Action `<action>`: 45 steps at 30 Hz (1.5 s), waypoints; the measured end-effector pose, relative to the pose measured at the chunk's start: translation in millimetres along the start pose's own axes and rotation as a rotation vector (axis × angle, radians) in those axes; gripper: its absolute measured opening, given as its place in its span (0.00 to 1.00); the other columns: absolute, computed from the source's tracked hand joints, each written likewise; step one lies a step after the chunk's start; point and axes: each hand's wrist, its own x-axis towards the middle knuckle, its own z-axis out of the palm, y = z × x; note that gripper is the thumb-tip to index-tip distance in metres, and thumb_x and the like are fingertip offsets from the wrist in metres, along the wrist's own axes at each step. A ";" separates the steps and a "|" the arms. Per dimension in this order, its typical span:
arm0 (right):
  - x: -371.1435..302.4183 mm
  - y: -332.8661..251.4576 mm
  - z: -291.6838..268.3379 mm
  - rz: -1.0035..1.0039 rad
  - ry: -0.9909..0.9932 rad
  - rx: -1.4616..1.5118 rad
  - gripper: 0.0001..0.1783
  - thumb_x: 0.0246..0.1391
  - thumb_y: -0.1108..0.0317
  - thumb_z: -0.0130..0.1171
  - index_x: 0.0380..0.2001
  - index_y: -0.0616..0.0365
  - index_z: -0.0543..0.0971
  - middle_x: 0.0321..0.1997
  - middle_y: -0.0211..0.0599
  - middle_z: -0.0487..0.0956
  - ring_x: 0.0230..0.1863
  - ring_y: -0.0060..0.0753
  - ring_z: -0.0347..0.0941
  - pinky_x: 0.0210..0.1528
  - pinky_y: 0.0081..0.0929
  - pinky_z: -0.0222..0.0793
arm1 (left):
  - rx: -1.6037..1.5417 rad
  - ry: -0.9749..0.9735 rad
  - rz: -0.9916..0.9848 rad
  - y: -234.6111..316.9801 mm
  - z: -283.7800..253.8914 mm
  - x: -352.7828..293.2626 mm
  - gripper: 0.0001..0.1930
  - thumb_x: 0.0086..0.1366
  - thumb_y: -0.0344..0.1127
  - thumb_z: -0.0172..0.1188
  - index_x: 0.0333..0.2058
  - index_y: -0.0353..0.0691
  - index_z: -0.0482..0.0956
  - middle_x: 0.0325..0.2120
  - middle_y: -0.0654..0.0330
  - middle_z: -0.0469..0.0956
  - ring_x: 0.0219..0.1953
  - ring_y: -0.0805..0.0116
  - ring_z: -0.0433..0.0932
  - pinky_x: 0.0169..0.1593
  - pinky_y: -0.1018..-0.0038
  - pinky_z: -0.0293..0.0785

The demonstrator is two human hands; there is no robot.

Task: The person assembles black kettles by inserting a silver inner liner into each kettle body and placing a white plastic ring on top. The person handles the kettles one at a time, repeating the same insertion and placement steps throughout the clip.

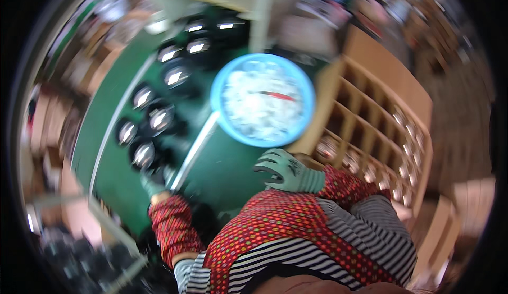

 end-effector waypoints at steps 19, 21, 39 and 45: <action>-303.9 23.2 -175.1 0.647 -0.063 -0.750 0.40 0.35 0.62 0.76 0.58 0.50 0.77 0.61 0.43 0.73 0.68 0.59 0.61 0.76 0.69 0.46 | -1.155 -0.264 -0.315 193.3 134.8 -43.5 0.21 0.77 0.38 0.49 0.64 0.36 0.69 0.67 0.51 0.67 0.66 0.45 0.69 0.71 0.50 0.66; -317.0 34.7 -175.7 0.622 -0.173 -0.694 0.45 0.33 0.60 0.78 0.60 0.54 0.75 0.66 0.44 0.72 0.73 0.62 0.56 0.78 0.74 0.38 | -0.917 -0.312 -0.124 233.5 150.6 -60.4 0.19 0.73 0.31 0.55 0.60 0.33 0.75 0.67 0.51 0.69 0.67 0.50 0.70 0.70 0.55 0.68; -290.9 -23.2 -225.8 0.577 0.074 -0.569 0.58 0.21 0.69 0.78 0.66 0.61 0.70 0.69 0.52 0.68 0.72 0.66 0.59 0.75 0.60 0.54 | 0.522 -0.465 1.066 323.7 214.0 -67.2 0.18 0.53 0.36 0.72 0.45 0.56 0.89 0.68 0.53 0.66 0.76 0.38 0.52 0.72 0.40 0.53; -283.7 -67.7 -243.2 0.655 0.404 -0.288 0.68 0.29 0.57 0.85 0.73 0.65 0.61 0.73 0.50 0.66 0.72 0.49 0.66 0.73 0.44 0.64 | 0.154 -0.309 0.863 337.6 185.2 -76.5 0.14 0.56 0.36 0.74 0.43 0.50 0.89 0.61 0.54 0.75 0.69 0.45 0.65 0.69 0.51 0.64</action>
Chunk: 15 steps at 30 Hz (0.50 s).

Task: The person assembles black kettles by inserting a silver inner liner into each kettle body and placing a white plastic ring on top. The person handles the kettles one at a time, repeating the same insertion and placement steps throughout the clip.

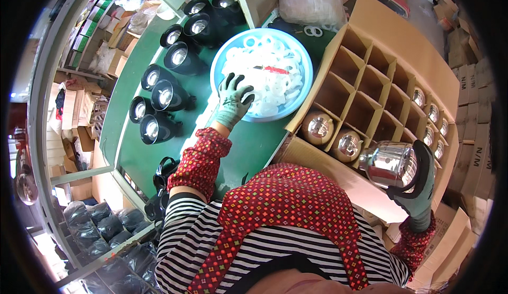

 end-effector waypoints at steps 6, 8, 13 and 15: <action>23.0 -30.9 82.1 0.214 0.079 0.990 0.64 0.31 0.71 0.77 0.75 0.62 0.58 0.70 0.42 0.70 0.70 0.39 0.68 0.72 0.37 0.64 | -1.346 -0.157 -0.546 60.5 -72.1 -16.5 0.22 0.74 0.39 0.63 0.60 0.31 0.78 0.47 0.54 0.86 0.52 0.64 0.84 0.60 0.69 0.77; 38.3 -52.4 114.8 0.168 0.089 1.149 0.66 0.36 0.66 0.82 0.77 0.62 0.55 0.71 0.42 0.69 0.71 0.40 0.68 0.72 0.39 0.66 | -1.592 -0.148 -0.527 90.5 -91.4 -31.4 0.24 0.73 0.41 0.64 0.61 0.33 0.78 0.48 0.55 0.85 0.51 0.63 0.84 0.59 0.67 0.78; 70.7 -90.5 151.8 -0.053 -0.072 1.112 0.67 0.40 0.56 0.86 0.76 0.64 0.54 0.71 0.47 0.68 0.70 0.44 0.68 0.71 0.43 0.67 | -1.669 -0.068 -0.459 128.0 -114.5 -56.7 0.25 0.75 0.43 0.62 0.63 0.34 0.77 0.56 0.54 0.82 0.57 0.63 0.81 0.65 0.66 0.74; 78.5 -101.9 156.9 -0.163 -0.073 1.056 0.68 0.40 0.54 0.86 0.76 0.64 0.54 0.71 0.48 0.68 0.70 0.45 0.68 0.71 0.43 0.67 | -1.619 -0.034 -0.404 136.1 -125.3 -66.0 0.23 0.77 0.40 0.57 0.64 0.33 0.76 0.58 0.54 0.81 0.59 0.65 0.79 0.66 0.68 0.71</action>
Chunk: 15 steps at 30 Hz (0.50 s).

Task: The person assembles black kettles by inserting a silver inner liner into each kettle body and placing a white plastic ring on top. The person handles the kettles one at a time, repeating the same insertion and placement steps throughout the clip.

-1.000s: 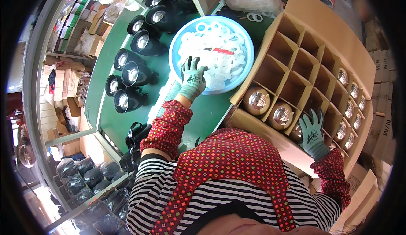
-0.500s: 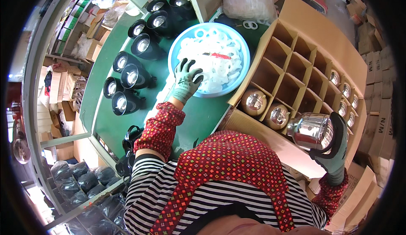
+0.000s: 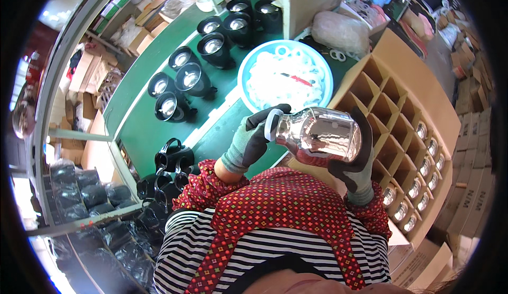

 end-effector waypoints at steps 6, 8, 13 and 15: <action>13.9 6.6 11.7 -0.333 -0.144 -0.319 0.68 0.39 0.47 0.85 0.75 0.64 0.55 0.70 0.50 0.69 0.72 0.47 0.67 0.70 0.44 0.68 | 0.560 0.047 0.400 21.2 -1.3 -33.1 0.25 0.80 0.36 0.48 0.71 0.34 0.66 0.65 0.54 0.75 0.59 0.66 0.78 0.65 0.70 0.71; 18.4 -4.6 16.7 -0.629 -0.244 -0.773 0.67 0.35 0.51 0.86 0.73 0.66 0.58 0.73 0.59 0.63 0.71 0.60 0.66 0.71 0.52 0.66 | 0.291 0.087 0.279 23.2 3.2 -45.0 0.27 0.81 0.37 0.43 0.73 0.34 0.60 0.67 0.54 0.72 0.64 0.66 0.74 0.68 0.71 0.67; 22.6 10.4 29.6 -0.653 -0.342 -0.672 0.63 0.38 0.52 0.86 0.71 0.64 0.60 0.74 0.60 0.62 0.74 0.62 0.61 0.72 0.53 0.66 | 0.071 0.065 0.372 24.5 18.7 -59.1 0.37 0.82 0.49 0.44 0.77 0.30 0.45 0.77 0.52 0.52 0.78 0.61 0.52 0.76 0.68 0.52; 21.3 16.4 29.6 -0.547 -0.392 -0.670 0.66 0.38 0.53 0.86 0.73 0.65 0.56 0.74 0.59 0.61 0.74 0.59 0.63 0.72 0.51 0.66 | 0.281 0.097 0.504 21.3 16.1 -63.1 0.36 0.82 0.44 0.44 0.77 0.30 0.43 0.78 0.51 0.48 0.79 0.60 0.49 0.77 0.66 0.50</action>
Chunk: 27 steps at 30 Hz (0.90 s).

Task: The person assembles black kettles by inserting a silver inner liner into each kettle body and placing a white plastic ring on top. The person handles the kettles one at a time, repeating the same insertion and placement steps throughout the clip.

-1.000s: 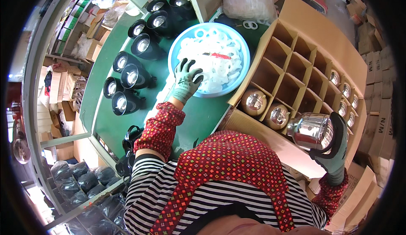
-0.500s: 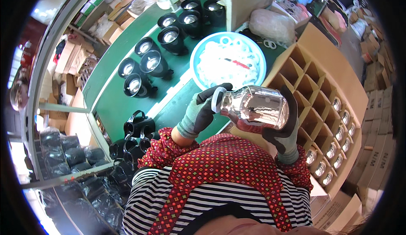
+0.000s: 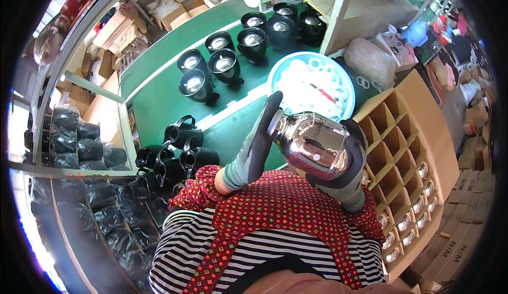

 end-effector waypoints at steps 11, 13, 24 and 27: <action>5.0 -2.4 52.3 0.209 0.114 0.416 0.70 0.40 0.57 0.85 0.77 0.63 0.48 0.73 0.50 0.59 0.71 0.48 0.65 0.69 0.43 0.69 | 0.276 0.274 -0.081 6.6 -17.8 -29.5 0.28 0.82 0.37 0.44 0.75 0.31 0.55 0.59 0.52 0.77 0.49 0.66 0.74 0.60 0.70 0.69; 9.1 -8.1 56.9 0.218 0.108 0.439 0.63 0.47 0.61 0.80 0.77 0.61 0.49 0.73 0.49 0.60 0.70 0.47 0.66 0.69 0.42 0.69 | 0.373 0.262 -0.111 11.3 -25.0 -33.6 0.28 0.82 0.35 0.42 0.74 0.29 0.55 0.67 0.48 0.70 0.65 0.61 0.67 0.67 0.66 0.65; 14.0 -10.2 82.7 0.521 -0.006 0.885 0.40 0.63 0.69 0.61 0.74 0.62 0.57 0.69 0.49 0.69 0.69 0.42 0.67 0.70 0.38 0.66 | 0.465 0.094 -0.040 15.3 -60.5 -46.1 0.37 0.80 0.43 0.46 0.77 0.32 0.44 0.76 0.44 0.55 0.77 0.56 0.55 0.76 0.62 0.50; -3.6 19.9 88.0 0.545 -0.086 0.920 0.31 0.69 0.63 0.53 0.70 0.63 0.63 0.69 0.47 0.70 0.67 0.45 0.71 0.67 0.40 0.70 | 0.287 0.279 -0.043 -4.1 -99.0 -60.4 0.46 0.77 0.58 0.52 0.78 0.36 0.42 0.78 0.45 0.48 0.79 0.54 0.50 0.78 0.58 0.45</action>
